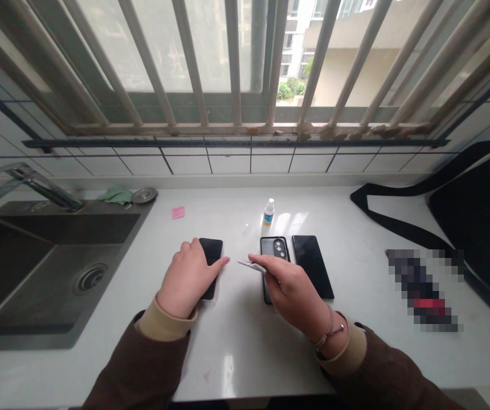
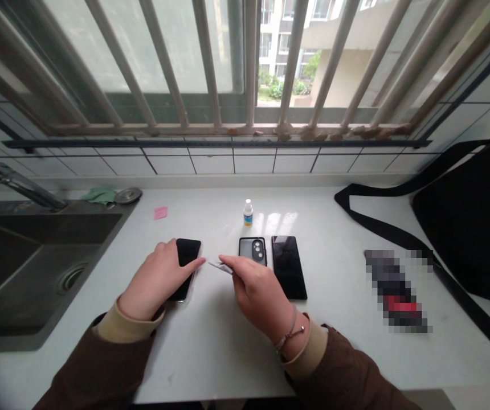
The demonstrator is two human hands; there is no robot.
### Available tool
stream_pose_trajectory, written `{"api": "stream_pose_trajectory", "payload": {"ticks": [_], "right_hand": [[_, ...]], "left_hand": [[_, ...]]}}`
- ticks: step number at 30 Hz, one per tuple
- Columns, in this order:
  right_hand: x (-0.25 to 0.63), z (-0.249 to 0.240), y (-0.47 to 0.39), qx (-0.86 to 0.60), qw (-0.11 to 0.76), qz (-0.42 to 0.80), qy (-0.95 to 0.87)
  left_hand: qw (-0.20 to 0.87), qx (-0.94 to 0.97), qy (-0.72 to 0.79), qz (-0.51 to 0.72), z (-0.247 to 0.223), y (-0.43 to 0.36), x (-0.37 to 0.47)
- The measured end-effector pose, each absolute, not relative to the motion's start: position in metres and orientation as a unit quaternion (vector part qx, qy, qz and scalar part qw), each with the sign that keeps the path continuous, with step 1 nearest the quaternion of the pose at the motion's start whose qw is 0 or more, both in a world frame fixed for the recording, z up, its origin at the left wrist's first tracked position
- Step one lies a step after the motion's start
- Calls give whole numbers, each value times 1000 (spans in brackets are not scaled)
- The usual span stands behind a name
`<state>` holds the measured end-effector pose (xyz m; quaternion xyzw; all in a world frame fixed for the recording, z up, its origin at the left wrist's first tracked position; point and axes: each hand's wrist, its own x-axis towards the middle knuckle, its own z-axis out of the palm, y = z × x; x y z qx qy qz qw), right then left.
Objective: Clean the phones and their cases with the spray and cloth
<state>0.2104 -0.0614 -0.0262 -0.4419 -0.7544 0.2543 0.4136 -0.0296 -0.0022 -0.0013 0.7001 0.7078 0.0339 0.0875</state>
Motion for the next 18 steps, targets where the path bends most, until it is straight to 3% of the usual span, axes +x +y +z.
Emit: {"api": "stream_pose_trajectory", "payload": {"ticks": [18], "right_hand": [[211,-27,-58,-537,366,210,-730]], "left_hand": [[-30,715,697,-51,-8,-20,-4]]}}
